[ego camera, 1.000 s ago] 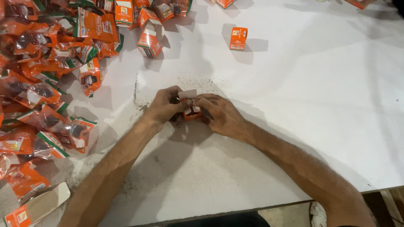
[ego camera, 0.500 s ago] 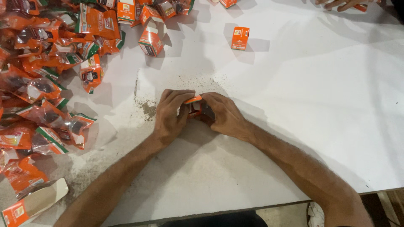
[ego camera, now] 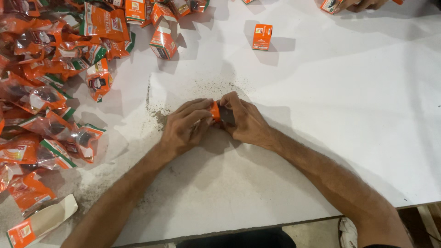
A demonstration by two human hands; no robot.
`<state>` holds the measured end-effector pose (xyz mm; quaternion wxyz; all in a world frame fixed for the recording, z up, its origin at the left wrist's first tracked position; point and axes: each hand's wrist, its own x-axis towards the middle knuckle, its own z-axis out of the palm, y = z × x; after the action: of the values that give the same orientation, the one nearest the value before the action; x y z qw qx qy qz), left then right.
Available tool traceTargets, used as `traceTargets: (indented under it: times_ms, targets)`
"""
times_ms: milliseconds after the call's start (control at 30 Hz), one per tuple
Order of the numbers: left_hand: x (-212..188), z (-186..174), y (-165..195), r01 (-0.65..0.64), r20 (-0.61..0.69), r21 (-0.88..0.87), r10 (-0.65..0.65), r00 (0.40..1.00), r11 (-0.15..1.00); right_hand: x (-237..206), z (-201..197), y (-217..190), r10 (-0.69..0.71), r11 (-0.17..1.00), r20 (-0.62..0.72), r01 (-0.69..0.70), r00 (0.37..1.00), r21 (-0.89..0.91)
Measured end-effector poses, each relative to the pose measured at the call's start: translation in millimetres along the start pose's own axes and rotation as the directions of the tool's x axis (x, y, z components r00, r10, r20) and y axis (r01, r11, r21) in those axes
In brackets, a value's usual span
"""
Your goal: The person folds small orange cardboard boxes at a white table, pressing the flaps closed by hand and placing each finished box onto a growing stack. They repeatedly take flattened or open boxes from a large pile of packaged goods on the left, fold them, and add them to the stack on the right.
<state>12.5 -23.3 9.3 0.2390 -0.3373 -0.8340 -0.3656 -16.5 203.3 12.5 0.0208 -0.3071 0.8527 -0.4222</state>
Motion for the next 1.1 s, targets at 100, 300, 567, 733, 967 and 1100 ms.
traceTargets:
  times_ms: [100, 300, 567, 733, 967, 1100]
  targets:
    - [-2, -5, 1, -0.096, 0.052, 0.057, 0.093, 0.994, 0.994, 0, 1, 2, -0.003, 1.000, 0.019, 0.003, 1.000, 0.015]
    - [-1, 0, 6, -0.122, 0.085, 0.081, 0.115, 0.990, 0.989, 0, 6, 7, -0.327, 0.939, -0.053, 0.318, 0.944, -0.132]
    - [22, -4, -63, 0.112, -0.273, 0.264, -0.037, 0.961, 0.958, 6, -4, 9, -0.304, 0.871, -0.434, 0.063, 0.848, -0.487]
    - [82, -15, -147, 0.342, -0.414, 0.353, -0.183, 0.892, 0.871, 7, 2, 7, -0.289, 0.927, -0.174, 0.229, 0.942, -0.297]
    - [47, 32, -52, 0.481, -0.152, -0.482, -0.611, 0.777, 0.732, 16, 2, 33, -0.060, 0.954, -0.012, 0.061, 0.998, 0.295]
    - [9, 33, -6, 0.382, 0.000, -0.324, -0.403, 0.915, 0.866, 11, 11, 28, 0.130, 0.826, 0.062, -0.143, 0.990, 0.545]
